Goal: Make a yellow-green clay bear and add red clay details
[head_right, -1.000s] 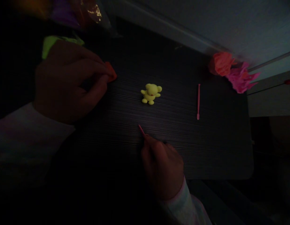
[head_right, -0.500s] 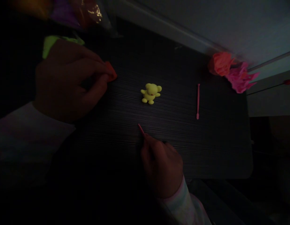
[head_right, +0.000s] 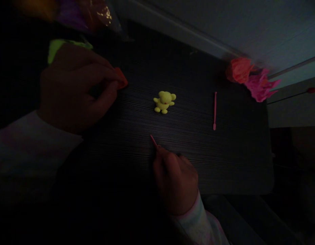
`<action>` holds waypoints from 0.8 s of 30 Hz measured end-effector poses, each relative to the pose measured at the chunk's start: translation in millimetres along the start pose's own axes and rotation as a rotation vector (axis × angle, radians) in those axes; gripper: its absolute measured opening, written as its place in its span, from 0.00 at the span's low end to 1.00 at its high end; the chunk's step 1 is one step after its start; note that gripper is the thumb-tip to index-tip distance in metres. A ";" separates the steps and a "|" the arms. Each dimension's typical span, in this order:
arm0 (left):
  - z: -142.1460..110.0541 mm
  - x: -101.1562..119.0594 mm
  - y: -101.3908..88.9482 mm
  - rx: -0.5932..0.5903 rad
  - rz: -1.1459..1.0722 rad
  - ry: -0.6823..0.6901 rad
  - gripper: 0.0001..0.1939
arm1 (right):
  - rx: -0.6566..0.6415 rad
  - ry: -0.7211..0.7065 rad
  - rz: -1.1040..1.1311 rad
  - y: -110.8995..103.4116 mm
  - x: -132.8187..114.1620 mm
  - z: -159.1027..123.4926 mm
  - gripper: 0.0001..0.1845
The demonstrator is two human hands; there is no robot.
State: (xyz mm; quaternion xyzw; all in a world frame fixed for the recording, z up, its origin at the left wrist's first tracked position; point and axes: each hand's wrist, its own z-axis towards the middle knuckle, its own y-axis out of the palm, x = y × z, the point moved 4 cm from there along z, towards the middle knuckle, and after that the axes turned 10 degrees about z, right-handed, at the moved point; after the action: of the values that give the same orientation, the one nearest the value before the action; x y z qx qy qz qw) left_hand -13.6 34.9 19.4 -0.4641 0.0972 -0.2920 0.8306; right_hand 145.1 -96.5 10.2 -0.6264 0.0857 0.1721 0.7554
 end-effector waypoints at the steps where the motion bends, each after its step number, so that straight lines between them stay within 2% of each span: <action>1: -0.1 0.0 -0.1 0.004 -0.003 -0.003 0.10 | 0.002 -0.003 -0.002 -0.4 -0.6 0.0 0.08; 13: 0.0 0.8 -0.3 -0.009 -0.002 0.021 0.10 | -0.072 0.079 -0.054 -7.6 -10.8 6.6 0.08; 24: -0.5 -0.1 0.4 0.026 -0.042 0.030 0.09 | -0.069 0.029 -0.112 -7.6 -11.6 6.8 0.10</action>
State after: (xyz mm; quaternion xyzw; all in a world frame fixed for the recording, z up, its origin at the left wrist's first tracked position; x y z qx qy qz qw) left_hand -13.7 34.7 18.8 -0.4508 0.0961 -0.3178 0.8286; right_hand 136.6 -92.7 22.5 -0.6584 0.0551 0.1234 0.7404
